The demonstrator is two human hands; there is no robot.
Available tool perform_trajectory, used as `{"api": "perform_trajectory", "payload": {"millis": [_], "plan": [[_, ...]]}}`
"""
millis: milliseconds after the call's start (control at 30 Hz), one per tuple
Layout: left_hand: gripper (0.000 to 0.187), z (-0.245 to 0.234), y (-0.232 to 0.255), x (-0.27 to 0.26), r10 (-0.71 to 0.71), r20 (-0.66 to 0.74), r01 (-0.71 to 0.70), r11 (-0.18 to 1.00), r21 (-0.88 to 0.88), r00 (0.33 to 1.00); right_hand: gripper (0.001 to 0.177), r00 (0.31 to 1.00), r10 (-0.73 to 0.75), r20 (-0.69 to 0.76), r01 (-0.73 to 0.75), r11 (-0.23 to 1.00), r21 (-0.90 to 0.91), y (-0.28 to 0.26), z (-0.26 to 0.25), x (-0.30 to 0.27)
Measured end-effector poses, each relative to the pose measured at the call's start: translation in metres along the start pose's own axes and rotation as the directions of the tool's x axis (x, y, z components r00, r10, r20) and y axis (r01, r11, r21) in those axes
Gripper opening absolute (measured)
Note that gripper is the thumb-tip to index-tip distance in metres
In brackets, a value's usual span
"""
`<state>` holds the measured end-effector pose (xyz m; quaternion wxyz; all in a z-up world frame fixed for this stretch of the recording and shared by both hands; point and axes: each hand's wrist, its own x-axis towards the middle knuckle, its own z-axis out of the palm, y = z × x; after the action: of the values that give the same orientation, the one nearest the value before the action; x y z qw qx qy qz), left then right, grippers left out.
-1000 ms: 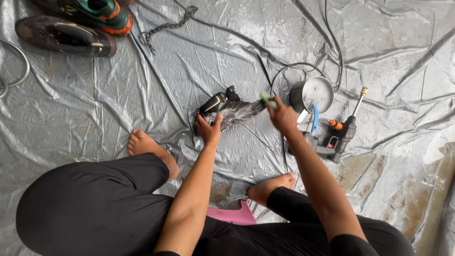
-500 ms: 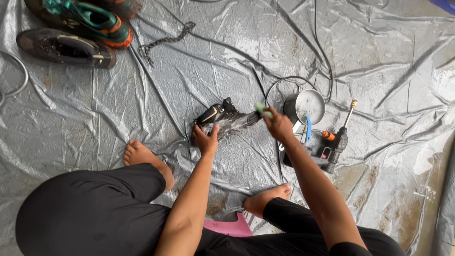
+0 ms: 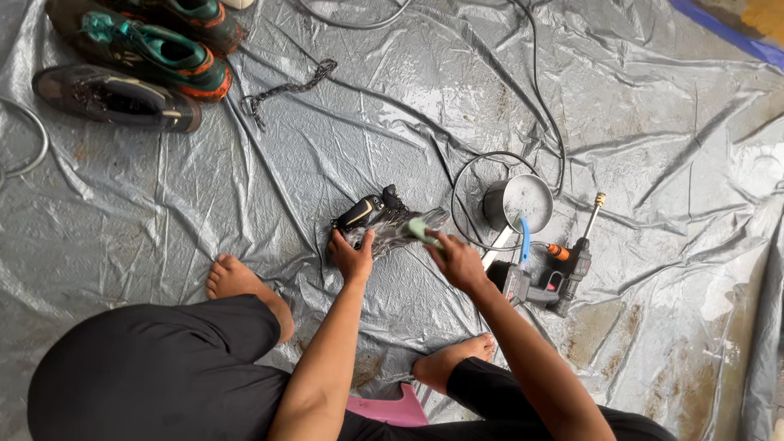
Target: The person scrubs a black shoe with a green brush and soapy water. They repeatedly dip the brush into a metal pot containing soapy water and continue scrubbing the shoe's surface.
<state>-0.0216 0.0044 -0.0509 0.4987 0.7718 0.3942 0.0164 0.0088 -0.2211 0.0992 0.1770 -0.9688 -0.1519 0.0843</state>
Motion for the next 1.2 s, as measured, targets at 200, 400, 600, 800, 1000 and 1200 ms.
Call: {"api": "perform_trajectory", "payload": {"millis": [200,400,600,800,1000,1200], "plan": [[0.103,0.007,-0.011,0.006,0.014,0.004,-0.014,1.0,0.027,1.0,0.031,0.942,0.327,0.08,-0.328,0.945,-0.003,0.063,-0.009,0.038],[0.103,-0.002,0.002,0.0,0.0,0.003,0.0,1.0,0.019,1.0,0.027,0.998,-0.049,0.043,0.049,0.999,-0.001,-0.037,0.014,0.007],[0.102,0.009,-0.009,0.006,0.0,0.008,0.0,1.0,0.029,1.0,0.029,0.968,0.247,-0.05,-0.247,0.969,-0.002,0.02,-0.009,0.043],[0.101,0.012,-0.011,0.007,-0.008,0.009,0.008,0.999,0.033,1.0,0.032,1.0,-0.016,-0.012,0.016,1.0,-0.024,-0.028,0.028,0.014],[0.1,0.0,0.0,0.003,0.013,0.021,-0.014,0.998,0.055,1.0,0.027,0.97,0.243,-0.005,-0.242,0.966,-0.094,0.032,-0.008,0.046],[0.103,0.012,-0.015,0.011,0.001,0.013,-0.002,0.999,0.046,1.0,0.025,0.997,0.011,0.072,-0.008,0.999,-0.046,-0.033,-0.002,0.018]]}}
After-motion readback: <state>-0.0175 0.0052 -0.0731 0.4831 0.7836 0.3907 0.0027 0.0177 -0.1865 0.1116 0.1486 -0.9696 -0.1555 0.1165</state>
